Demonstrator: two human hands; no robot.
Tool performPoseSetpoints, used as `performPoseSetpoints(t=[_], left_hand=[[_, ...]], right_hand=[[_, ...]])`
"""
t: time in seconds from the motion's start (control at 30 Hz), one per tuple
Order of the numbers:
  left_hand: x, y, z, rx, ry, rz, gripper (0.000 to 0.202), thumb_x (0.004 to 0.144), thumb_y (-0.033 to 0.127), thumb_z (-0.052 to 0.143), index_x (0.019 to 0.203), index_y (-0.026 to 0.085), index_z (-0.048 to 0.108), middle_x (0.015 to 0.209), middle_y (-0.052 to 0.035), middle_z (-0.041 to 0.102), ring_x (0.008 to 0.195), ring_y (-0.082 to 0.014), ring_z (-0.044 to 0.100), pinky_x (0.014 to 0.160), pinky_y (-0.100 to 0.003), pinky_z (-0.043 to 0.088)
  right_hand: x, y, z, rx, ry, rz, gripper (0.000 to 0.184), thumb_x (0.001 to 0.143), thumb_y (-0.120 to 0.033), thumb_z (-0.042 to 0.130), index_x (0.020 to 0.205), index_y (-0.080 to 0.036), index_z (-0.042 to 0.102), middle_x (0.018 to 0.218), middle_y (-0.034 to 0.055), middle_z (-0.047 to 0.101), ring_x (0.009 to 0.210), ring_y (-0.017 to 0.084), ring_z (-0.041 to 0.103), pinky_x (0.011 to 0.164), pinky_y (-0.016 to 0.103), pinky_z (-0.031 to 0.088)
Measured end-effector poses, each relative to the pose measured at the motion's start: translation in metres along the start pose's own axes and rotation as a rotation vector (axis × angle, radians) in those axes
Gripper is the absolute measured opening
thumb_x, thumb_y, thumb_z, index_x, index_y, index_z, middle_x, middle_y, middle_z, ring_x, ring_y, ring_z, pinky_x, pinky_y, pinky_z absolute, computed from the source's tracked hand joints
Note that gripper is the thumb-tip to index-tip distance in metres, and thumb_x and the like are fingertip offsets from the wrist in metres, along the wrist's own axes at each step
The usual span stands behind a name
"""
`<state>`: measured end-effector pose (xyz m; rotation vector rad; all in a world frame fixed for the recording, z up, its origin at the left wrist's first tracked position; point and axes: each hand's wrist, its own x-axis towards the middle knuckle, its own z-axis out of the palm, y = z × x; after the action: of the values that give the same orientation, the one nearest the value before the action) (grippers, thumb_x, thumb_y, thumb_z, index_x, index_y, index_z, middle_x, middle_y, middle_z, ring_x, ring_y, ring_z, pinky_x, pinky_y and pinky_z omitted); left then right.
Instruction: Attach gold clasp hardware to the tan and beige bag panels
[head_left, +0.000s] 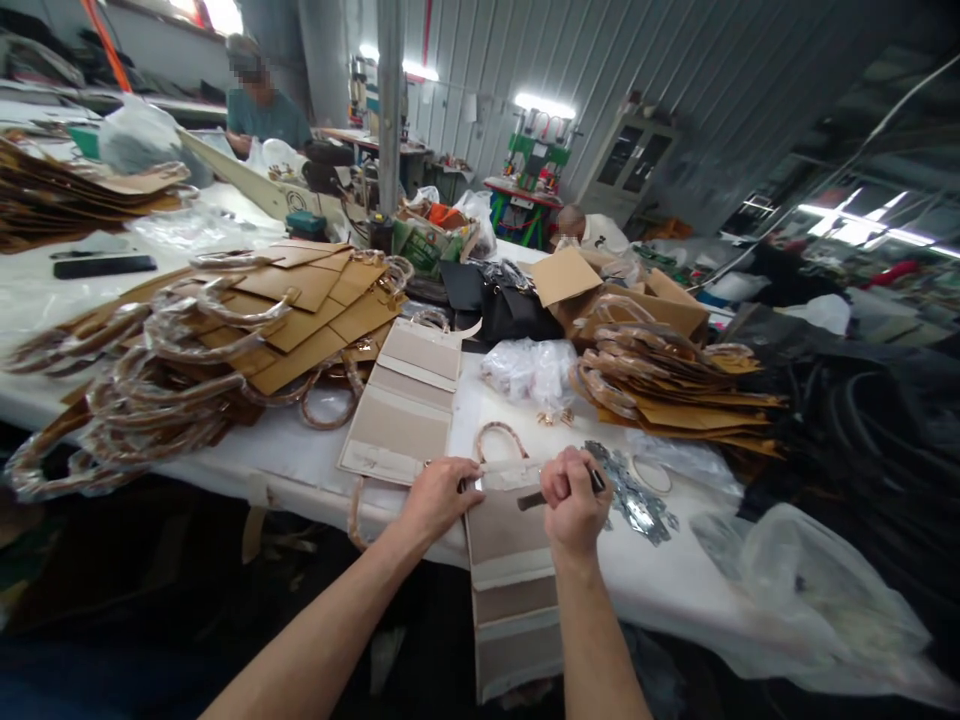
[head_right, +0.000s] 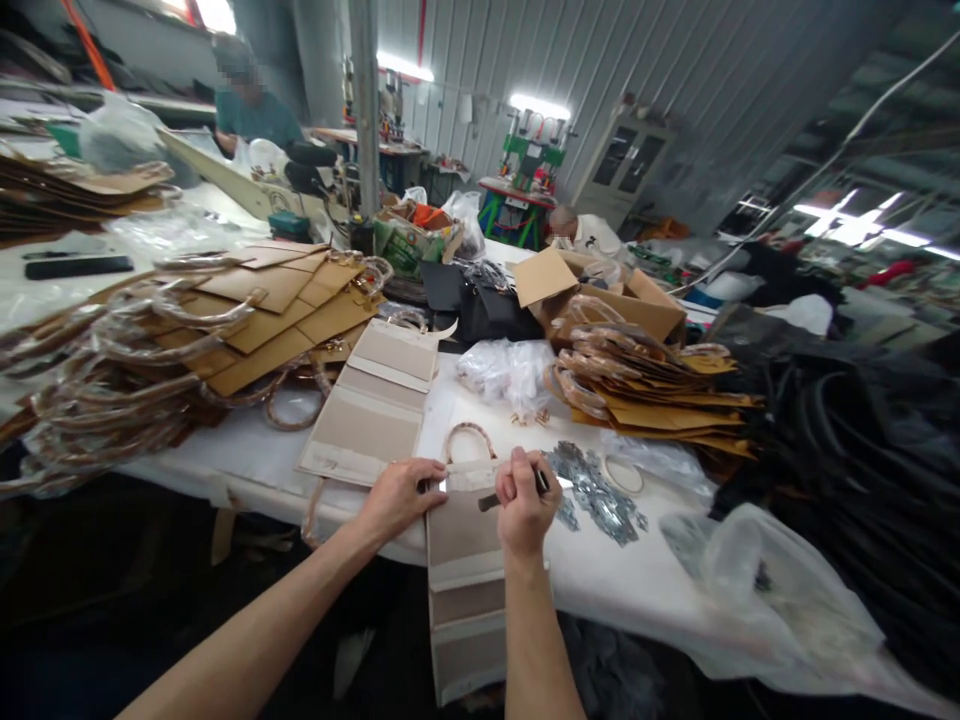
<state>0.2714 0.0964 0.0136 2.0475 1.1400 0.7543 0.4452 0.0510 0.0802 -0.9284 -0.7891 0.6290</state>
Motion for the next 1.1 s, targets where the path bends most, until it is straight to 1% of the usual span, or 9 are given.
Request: performPoseSetpoints(t=[0.17, 0.33, 0.53, 0.67, 0.9, 1.1], left_hand=[[-0.002, 0.0, 0.002, -0.013, 0.029, -0.005, 0.022, 0.077, 0.023, 0.085, 0.099, 0.026, 0.079, 0.115, -0.0021, 0.08, 0.108, -0.0233, 0.074, 0.103, -0.038, 0.056], [-0.004, -0.002, 0.003, -0.016, 0.043, 0.016, 0.022, 0.078, 0.02, 0.084, 0.099, 0.027, 0.078, 0.115, -0.0006, 0.08, 0.108, -0.0221, 0.074, 0.102, -0.037, 0.056], [-0.006, -0.003, 0.003, 0.003, 0.033, 0.032, 0.025, 0.08, 0.021, 0.084, 0.104, 0.026, 0.077, 0.121, -0.0022, 0.078, 0.114, -0.023, 0.071, 0.103, -0.038, 0.055], [-0.005, 0.001, 0.004, 0.015, 0.057, -0.008, 0.02, 0.081, 0.02, 0.083, 0.1, 0.026, 0.078, 0.117, 0.0002, 0.079, 0.112, -0.0209, 0.071, 0.104, -0.037, 0.054], [-0.007, 0.009, 0.008, 0.157, 0.057, 0.004, 0.012, 0.088, 0.024, 0.076, 0.101, 0.025, 0.075, 0.119, 0.0007, 0.076, 0.113, -0.0219, 0.066, 0.098, -0.037, 0.054], [-0.007, 0.012, 0.011, 0.204, 0.063, 0.009, 0.008, 0.092, 0.026, 0.072, 0.1, 0.026, 0.072, 0.117, 0.0015, 0.076, 0.11, -0.0218, 0.065, 0.095, -0.037, 0.054]], right_hand=[[-0.002, 0.014, 0.019, 0.092, 0.006, 0.035, 0.043, 0.094, -0.032, 0.069, 0.062, -0.021, 0.042, 0.048, -0.0116, 0.03, 0.036, 0.004, 0.025, 0.036, 0.018, 0.017], [-0.003, 0.025, 0.027, 0.122, 0.04, 0.047, 0.043, 0.094, -0.031, 0.068, 0.062, -0.021, 0.04, 0.048, -0.0116, 0.03, 0.036, 0.004, 0.024, 0.036, 0.018, 0.016], [0.002, 0.028, 0.024, 0.137, 0.075, 0.038, 0.042, 0.093, -0.03, 0.067, 0.061, -0.021, 0.041, 0.049, -0.0113, 0.03, 0.036, 0.004, 0.023, 0.036, 0.019, 0.015], [0.002, 0.03, 0.021, 0.138, 0.08, 0.042, 0.042, 0.094, -0.031, 0.067, 0.062, -0.021, 0.041, 0.049, -0.0118, 0.029, 0.036, 0.004, 0.022, 0.036, 0.019, 0.015], [0.0, 0.03, 0.023, 0.182, 0.082, 0.032, 0.041, 0.095, -0.029, 0.066, 0.062, -0.021, 0.042, 0.048, -0.0121, 0.029, 0.036, 0.004, 0.022, 0.037, 0.018, 0.017], [-0.002, 0.034, 0.023, 0.182, 0.066, 0.029, 0.039, 0.095, -0.029, 0.065, 0.063, -0.02, 0.045, 0.049, -0.0124, 0.028, 0.036, 0.004, 0.022, 0.037, 0.018, 0.017]])
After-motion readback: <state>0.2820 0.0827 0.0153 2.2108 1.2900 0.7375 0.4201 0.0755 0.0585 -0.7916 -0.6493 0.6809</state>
